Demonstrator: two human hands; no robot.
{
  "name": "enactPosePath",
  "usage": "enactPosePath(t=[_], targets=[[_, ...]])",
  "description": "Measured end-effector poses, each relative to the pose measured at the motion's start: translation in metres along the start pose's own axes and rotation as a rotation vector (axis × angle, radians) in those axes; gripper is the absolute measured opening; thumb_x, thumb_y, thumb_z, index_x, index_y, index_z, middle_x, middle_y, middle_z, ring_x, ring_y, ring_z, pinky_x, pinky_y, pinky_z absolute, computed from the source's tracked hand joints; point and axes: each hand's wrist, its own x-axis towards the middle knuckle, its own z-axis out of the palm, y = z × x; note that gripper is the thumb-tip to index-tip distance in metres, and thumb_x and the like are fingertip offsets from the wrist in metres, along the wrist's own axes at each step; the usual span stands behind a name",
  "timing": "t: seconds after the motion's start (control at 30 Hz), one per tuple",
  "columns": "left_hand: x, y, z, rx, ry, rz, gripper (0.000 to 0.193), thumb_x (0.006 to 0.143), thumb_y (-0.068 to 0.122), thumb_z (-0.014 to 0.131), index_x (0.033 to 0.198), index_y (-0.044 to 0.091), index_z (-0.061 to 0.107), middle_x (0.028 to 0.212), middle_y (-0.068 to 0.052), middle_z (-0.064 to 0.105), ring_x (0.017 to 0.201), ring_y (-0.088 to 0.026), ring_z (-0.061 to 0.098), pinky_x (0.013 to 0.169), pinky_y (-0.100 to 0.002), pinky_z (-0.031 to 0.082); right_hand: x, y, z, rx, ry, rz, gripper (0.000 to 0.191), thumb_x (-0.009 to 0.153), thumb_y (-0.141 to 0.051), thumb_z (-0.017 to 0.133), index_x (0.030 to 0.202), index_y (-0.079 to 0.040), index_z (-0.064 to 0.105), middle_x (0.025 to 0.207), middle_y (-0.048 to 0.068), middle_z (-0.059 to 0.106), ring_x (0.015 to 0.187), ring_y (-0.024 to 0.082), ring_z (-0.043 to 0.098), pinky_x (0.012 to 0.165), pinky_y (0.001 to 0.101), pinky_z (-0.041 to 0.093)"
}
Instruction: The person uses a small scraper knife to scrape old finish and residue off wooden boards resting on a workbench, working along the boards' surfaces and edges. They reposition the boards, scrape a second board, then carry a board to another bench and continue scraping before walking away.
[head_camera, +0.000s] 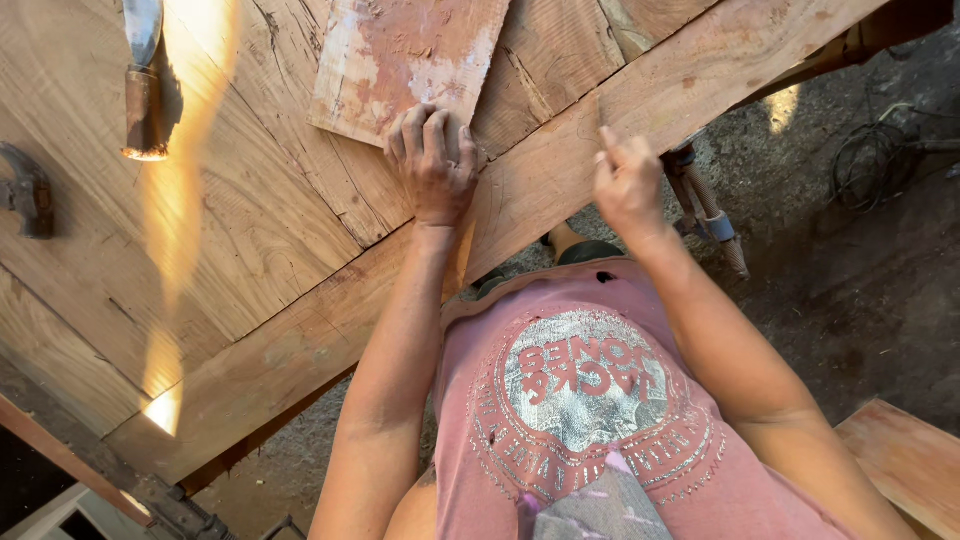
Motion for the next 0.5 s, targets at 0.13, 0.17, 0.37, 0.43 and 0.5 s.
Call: enactPosePath(t=[0.13, 0.17, 0.37, 0.43, 0.5], targets=[[-0.002, -0.005, 0.002, 0.017, 0.0, 0.005, 0.028, 0.093, 0.02, 0.074, 0.116, 0.007, 0.065, 0.128, -0.009, 0.06, 0.127, -0.031, 0.051, 0.114, -0.047, 0.036, 0.0, 0.0, 0.007, 0.109, -0.09, -0.027, 0.031, 0.097, -0.003, 0.067, 0.128, 0.001, 0.072, 0.088, 0.016, 0.061, 0.073, 0.025, 0.059, 0.065, 0.0382, 0.049], [-0.002, -0.007, 0.002, 0.011, 0.008, 0.008, 0.028, 0.092, 0.02, 0.073, 0.116, 0.007, 0.065, 0.128, -0.009, 0.059, 0.127, -0.031, 0.051, 0.113, -0.047, 0.036, 0.0, 0.001, 0.007, 0.106, -0.079, -0.024, 0.03, 0.097, -0.003, 0.066, 0.127, 0.0, 0.073, 0.088, 0.015, 0.062, 0.074, 0.026, 0.059, 0.065, 0.0384, 0.049], [-0.003, -0.004, 0.002, 0.018, 0.015, 0.0, 0.027, 0.092, 0.02, 0.073, 0.116, 0.007, 0.065, 0.127, -0.009, 0.06, 0.127, -0.031, 0.051, 0.114, -0.047, 0.036, 0.002, 0.004, -0.002, 0.07, -0.068, -0.186, 0.03, 0.097, -0.001, 0.064, 0.127, 0.001, 0.07, 0.09, 0.02, 0.062, 0.079, 0.034, 0.062, 0.069, 0.0412, 0.05], [-0.003, -0.001, 0.002, 0.041, 0.048, 0.037, 0.029, 0.092, 0.02, 0.073, 0.116, 0.006, 0.065, 0.127, -0.01, 0.059, 0.127, -0.03, 0.052, 0.114, -0.047, 0.036, 0.0, -0.001, -0.005, 0.125, -0.158, -0.262, 0.03, 0.096, -0.001, 0.064, 0.126, 0.0, 0.071, 0.088, 0.02, 0.062, 0.079, 0.034, 0.062, 0.07, 0.042, 0.051], [-0.003, 0.002, 0.002, 0.034, 0.036, 0.018, 0.028, 0.093, 0.02, 0.073, 0.116, 0.007, 0.066, 0.127, -0.01, 0.06, 0.126, -0.03, 0.052, 0.113, -0.046, 0.037, 0.001, -0.007, -0.012, 0.203, -0.237, -0.27, 0.032, 0.096, -0.001, 0.064, 0.127, -0.001, 0.071, 0.088, 0.019, 0.062, 0.079, 0.033, 0.062, 0.071, 0.0424, 0.051]])
